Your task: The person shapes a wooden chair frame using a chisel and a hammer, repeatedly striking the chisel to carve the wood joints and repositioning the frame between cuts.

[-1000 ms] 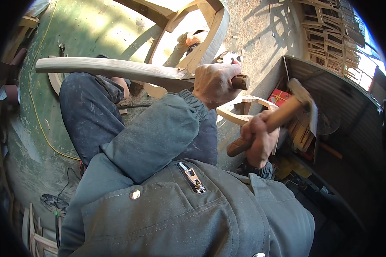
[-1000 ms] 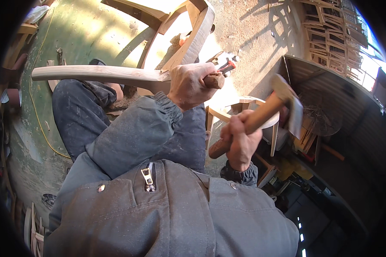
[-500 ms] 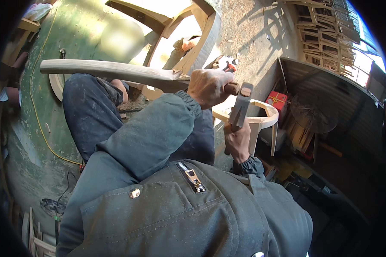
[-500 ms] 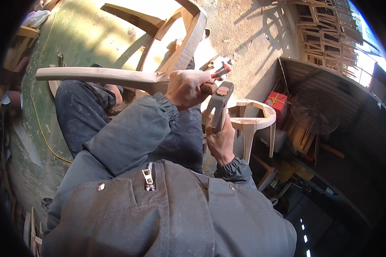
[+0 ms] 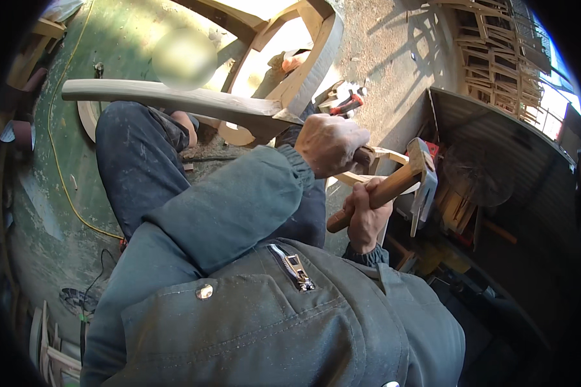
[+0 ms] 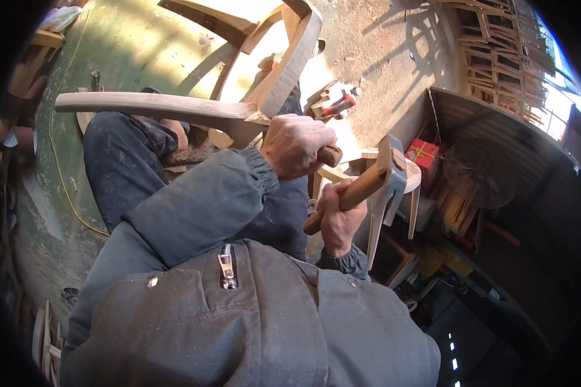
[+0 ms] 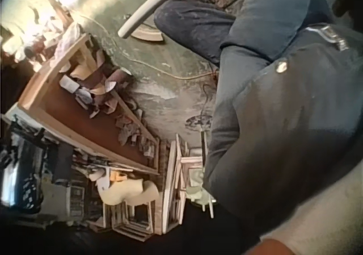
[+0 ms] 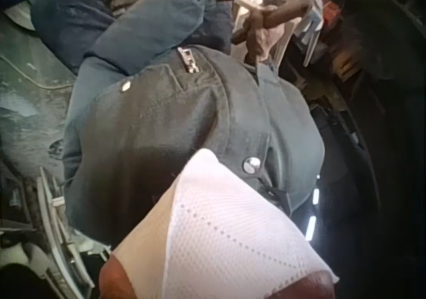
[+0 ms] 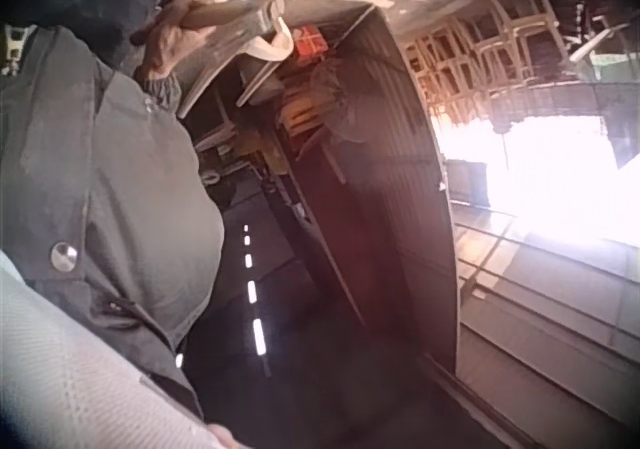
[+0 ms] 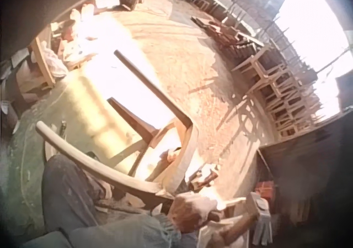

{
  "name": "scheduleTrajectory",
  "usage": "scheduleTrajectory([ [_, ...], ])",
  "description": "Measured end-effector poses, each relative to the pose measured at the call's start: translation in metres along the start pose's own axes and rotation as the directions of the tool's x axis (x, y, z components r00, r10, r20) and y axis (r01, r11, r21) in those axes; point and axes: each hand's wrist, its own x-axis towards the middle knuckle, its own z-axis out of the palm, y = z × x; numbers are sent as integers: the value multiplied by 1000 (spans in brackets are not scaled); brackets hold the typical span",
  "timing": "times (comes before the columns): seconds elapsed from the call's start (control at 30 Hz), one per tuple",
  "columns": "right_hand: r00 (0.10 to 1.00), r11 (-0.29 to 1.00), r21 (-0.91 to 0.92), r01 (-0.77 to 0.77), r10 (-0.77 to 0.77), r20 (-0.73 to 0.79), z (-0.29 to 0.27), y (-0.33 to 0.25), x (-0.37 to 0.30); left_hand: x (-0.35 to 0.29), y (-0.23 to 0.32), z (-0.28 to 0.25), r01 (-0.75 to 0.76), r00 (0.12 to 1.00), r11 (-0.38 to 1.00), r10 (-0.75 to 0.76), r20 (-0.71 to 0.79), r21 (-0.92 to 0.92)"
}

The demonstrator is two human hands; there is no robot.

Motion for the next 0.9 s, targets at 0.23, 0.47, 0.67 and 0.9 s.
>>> scheduleTrajectory([
  [0.23, 989, 987, -74, -145, 147, 27, -3, -25, 11, 17, 4, -6, 56, 992, 998, -56, -114, 3],
  [0.47, 981, 980, -101, -172, 180, 68, 10, -26, 18, 35, -16, -15, 269, 942, 960, -279, -187, -78],
  [0.67, 969, 961, -186, -204, 225, 104, 23, -43, 29, 37, -31, -15, 265, 952, 958, -278, -131, -112],
  [0.9, 994, 982, 161, 101, -106, 28, 15, -62, 46, 33, -30, -15, 296, 949, 950, -304, -88, -96],
])
